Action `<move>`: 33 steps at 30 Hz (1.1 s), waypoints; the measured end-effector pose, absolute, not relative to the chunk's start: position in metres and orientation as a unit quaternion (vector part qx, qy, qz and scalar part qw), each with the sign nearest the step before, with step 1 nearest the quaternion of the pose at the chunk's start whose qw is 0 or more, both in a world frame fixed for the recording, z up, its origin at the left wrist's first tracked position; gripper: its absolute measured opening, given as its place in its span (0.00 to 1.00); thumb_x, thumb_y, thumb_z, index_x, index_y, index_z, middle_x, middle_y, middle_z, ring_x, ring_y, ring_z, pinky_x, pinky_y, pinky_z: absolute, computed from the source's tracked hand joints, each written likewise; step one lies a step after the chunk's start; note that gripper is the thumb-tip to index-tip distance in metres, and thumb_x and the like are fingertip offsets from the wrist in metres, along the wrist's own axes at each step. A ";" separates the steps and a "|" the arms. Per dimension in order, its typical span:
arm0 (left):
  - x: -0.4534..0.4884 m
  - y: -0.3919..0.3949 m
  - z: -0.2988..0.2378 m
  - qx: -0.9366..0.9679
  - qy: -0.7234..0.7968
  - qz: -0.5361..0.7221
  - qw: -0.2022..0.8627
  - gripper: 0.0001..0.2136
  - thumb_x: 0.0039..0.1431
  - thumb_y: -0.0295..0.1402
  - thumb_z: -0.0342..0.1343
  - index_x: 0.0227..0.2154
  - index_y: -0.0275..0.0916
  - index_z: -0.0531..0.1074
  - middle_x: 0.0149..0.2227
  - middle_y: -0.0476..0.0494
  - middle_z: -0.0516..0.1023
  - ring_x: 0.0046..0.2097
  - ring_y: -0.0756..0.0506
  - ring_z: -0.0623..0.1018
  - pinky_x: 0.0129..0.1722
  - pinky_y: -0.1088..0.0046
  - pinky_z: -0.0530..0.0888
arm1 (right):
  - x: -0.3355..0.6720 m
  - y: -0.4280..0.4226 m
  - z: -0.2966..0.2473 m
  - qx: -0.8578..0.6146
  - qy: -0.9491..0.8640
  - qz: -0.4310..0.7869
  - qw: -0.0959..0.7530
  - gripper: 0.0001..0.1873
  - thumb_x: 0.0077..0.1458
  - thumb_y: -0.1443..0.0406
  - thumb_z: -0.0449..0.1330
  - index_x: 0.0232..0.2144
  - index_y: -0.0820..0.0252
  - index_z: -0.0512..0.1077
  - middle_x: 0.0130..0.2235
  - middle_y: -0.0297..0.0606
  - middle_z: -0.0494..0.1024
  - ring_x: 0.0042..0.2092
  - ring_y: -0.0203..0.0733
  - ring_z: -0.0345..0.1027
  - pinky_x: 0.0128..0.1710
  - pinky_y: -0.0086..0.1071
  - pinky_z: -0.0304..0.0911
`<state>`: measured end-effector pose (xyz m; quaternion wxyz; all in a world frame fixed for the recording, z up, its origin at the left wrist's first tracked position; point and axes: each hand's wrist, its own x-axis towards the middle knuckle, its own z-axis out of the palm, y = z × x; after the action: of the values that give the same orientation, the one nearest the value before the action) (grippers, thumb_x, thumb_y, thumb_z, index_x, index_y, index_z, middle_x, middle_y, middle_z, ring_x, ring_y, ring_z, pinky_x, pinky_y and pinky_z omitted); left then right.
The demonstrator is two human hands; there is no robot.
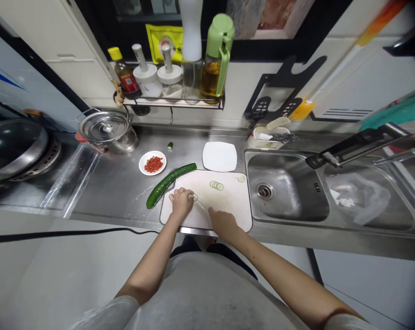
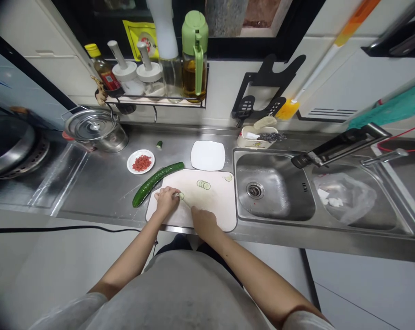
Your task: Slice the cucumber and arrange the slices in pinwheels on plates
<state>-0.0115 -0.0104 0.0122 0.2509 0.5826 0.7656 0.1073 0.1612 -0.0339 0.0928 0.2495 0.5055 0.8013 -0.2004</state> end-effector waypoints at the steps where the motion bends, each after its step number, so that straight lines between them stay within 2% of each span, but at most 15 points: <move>1: -0.011 -0.010 0.013 0.583 0.766 0.106 0.250 0.10 0.55 0.32 0.54 0.39 0.48 0.76 0.43 0.43 0.73 0.49 0.39 0.65 0.47 0.59 0.55 | 0.162 -0.033 0.094 0.504 0.801 -0.204 0.251 0.15 0.60 0.74 0.45 0.48 0.62 0.63 0.38 0.49 0.78 0.44 0.48 0.74 0.36 0.33 0.65; 7: -0.010 -0.009 0.015 0.591 0.765 0.087 0.240 0.11 0.55 0.32 0.53 0.40 0.47 0.75 0.44 0.41 0.73 0.50 0.38 0.65 0.47 0.59 0.56 | 0.167 -0.033 0.089 0.499 0.807 -0.209 0.238 0.16 0.60 0.73 0.46 0.50 0.63 0.62 0.39 0.50 0.78 0.44 0.48 0.74 0.38 0.35 0.66; 13: -0.011 -0.009 0.017 0.595 0.771 0.067 0.217 0.11 0.55 0.35 0.53 0.42 0.45 0.74 0.45 0.40 0.74 0.50 0.38 0.66 0.46 0.59 0.56 | 0.177 -0.042 0.085 0.502 0.804 -0.218 0.232 0.16 0.60 0.72 0.48 0.50 0.63 0.62 0.38 0.49 0.78 0.43 0.47 0.75 0.39 0.34 0.67; 19: -0.008 -0.007 0.016 0.593 0.775 0.056 0.211 0.11 0.56 0.36 0.52 0.40 0.44 0.74 0.45 0.40 0.73 0.50 0.37 0.66 0.46 0.58 0.57 | 0.191 -0.052 0.083 0.517 0.793 -0.230 0.224 0.15 0.59 0.72 0.50 0.48 0.62 0.64 0.38 0.47 0.78 0.43 0.48 0.75 0.38 0.33 0.66; 24: -0.003 -0.003 0.018 0.587 0.778 0.045 0.220 0.09 0.54 0.33 0.52 0.37 0.44 0.74 0.44 0.40 0.74 0.50 0.37 0.67 0.46 0.59 0.57 | 0.205 -0.064 0.085 0.524 0.781 -0.248 0.231 0.15 0.59 0.69 0.51 0.49 0.62 0.64 0.40 0.49 0.78 0.43 0.50 0.74 0.38 0.34 0.65; 29: 0.002 -0.002 0.023 0.582 0.775 0.054 0.238 0.06 0.54 0.29 0.51 0.33 0.43 0.71 0.37 0.44 0.76 0.45 0.40 0.70 0.44 0.61 0.56 | 0.219 -0.073 0.084 0.541 0.760 -0.260 0.249 0.19 0.58 0.75 0.46 0.51 0.61 0.63 0.41 0.49 0.78 0.45 0.50 0.73 0.38 0.35 0.63; 33: -0.001 -0.006 0.031 0.558 0.780 0.082 0.272 0.06 0.54 0.30 0.52 0.34 0.43 0.72 0.34 0.47 0.78 0.44 0.41 0.72 0.44 0.63 0.57 | 0.229 -0.072 0.080 0.534 0.756 -0.295 0.237 0.15 0.61 0.70 0.45 0.50 0.61 0.62 0.40 0.50 0.77 0.44 0.50 0.73 0.37 0.35 0.60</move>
<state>-0.0005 -0.0063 0.0308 0.2715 0.5577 0.7800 0.0822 0.2289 -0.0715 0.0799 0.2374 0.5337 0.7561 -0.2951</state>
